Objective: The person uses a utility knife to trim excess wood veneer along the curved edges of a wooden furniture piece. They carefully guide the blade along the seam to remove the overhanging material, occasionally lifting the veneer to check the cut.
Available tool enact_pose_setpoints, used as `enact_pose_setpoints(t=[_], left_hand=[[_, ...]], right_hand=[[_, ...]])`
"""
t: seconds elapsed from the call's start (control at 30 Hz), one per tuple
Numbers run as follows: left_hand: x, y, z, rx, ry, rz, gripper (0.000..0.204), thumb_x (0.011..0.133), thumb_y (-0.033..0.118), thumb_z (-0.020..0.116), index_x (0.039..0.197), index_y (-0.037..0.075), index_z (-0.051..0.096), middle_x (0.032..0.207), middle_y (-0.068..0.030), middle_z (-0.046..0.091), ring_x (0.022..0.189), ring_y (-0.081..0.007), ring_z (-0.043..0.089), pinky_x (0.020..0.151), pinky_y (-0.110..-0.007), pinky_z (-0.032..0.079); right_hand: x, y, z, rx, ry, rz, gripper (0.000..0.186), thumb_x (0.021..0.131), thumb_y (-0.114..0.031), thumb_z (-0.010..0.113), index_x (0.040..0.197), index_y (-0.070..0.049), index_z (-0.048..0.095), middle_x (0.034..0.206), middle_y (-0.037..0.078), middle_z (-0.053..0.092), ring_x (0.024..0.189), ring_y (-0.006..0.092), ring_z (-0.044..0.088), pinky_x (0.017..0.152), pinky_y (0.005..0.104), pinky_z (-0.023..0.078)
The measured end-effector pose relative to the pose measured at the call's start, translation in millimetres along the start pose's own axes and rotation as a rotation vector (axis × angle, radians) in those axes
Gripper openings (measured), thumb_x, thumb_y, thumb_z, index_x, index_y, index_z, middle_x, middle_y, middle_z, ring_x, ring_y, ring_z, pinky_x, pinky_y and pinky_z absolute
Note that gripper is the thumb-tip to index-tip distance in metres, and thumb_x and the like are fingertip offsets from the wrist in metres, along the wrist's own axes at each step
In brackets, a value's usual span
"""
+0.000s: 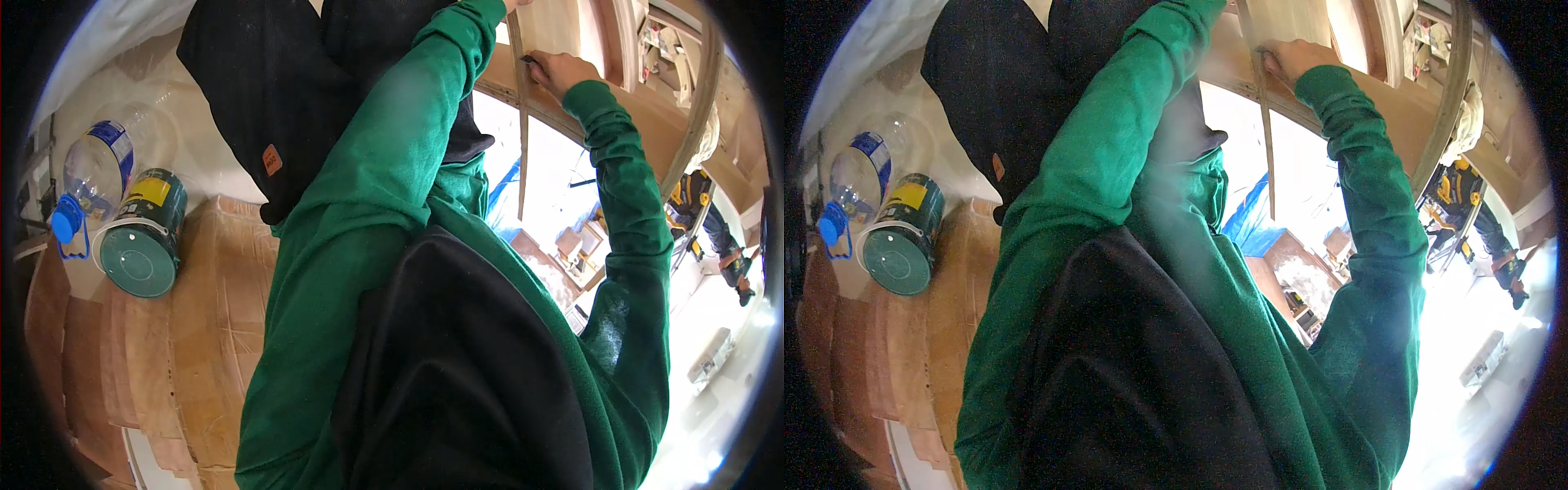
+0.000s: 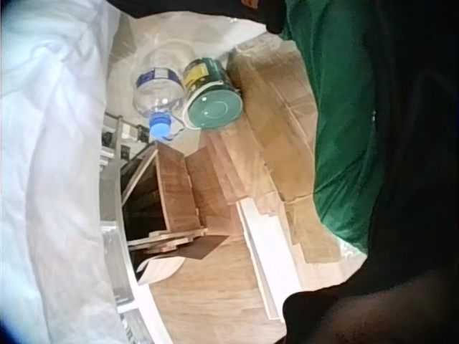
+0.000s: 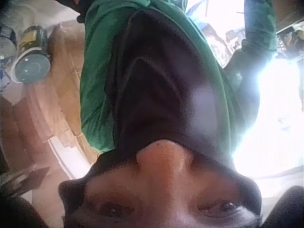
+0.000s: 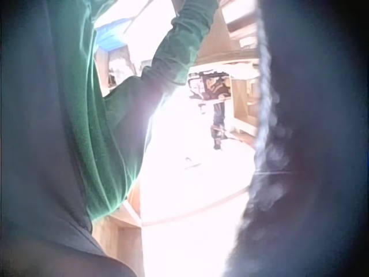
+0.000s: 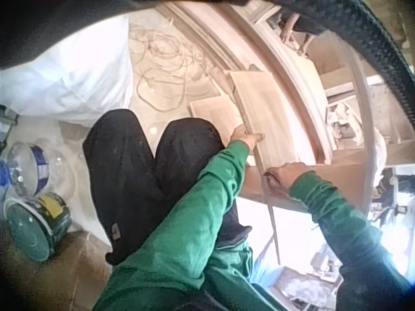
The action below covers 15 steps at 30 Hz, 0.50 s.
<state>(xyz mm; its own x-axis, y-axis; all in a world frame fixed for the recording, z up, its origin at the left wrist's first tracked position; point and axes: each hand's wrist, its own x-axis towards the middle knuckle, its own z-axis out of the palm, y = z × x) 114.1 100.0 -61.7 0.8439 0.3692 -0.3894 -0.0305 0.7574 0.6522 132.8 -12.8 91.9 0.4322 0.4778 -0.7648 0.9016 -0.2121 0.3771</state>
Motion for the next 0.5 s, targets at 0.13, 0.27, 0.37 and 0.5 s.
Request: enact_pose_setpoints(t=[0.13,0.27,0.37,0.5], left_hand=[[2.0,-2.1,0.2,0.056,0.01,0.045,0.039,0.073,0.008,0.073,0.109,-0.003,0.062,0.099,-0.0167,0.068,0.089,-0.0242,0.065,0.081,-0.033,0.05],[4.2,-5.0,0.3,0.051,0.033,0.019,0.038,0.073,0.009,0.073,0.107,-0.003,0.063,0.097,-0.0162,0.069,0.087,-0.024,0.066,0.08,-0.033,0.051],[7.0,-7.6,4.6,0.048,0.029,0.027,0.037,0.073,0.009,0.073,0.106,-0.003,0.064,0.096,-0.0161,0.069,0.087,-0.0239,0.066,0.079,-0.033,0.051],[5.4,-5.2,2.8,0.056,0.026,0.029,0.037,0.073,0.009,0.073,0.107,-0.003,0.063,0.097,-0.0164,0.069,0.087,-0.024,0.066,0.079,-0.033,0.051]], right_hand=[[0.0,0.0,0.6,0.017,0.008,0.009,0.028,0.094,-0.035,0.044,0.113,-0.019,0.058,0.088,0.014,0.067,0.082,0.0332,0.064,0.071,0.0458,0.051],[0.9,-5.1,-5.9,0.028,0.008,0.029,0.028,0.094,-0.035,0.044,0.112,-0.018,0.058,0.087,0.013,0.067,0.081,0.0332,0.064,0.072,0.0448,0.051],[1.8,-4.0,-1.4,-0.014,-0.016,0.064,0.028,0.094,-0.035,0.044,0.111,-0.017,0.059,0.087,0.014,0.067,0.081,0.0332,0.064,0.072,0.0449,0.051],[2.7,-6.6,-5.6,0.044,-0.026,0.066,0.029,0.094,-0.034,0.044,0.109,-0.015,0.06,0.087,0.014,0.067,0.081,0.0334,0.064,0.072,0.0451,0.051]])
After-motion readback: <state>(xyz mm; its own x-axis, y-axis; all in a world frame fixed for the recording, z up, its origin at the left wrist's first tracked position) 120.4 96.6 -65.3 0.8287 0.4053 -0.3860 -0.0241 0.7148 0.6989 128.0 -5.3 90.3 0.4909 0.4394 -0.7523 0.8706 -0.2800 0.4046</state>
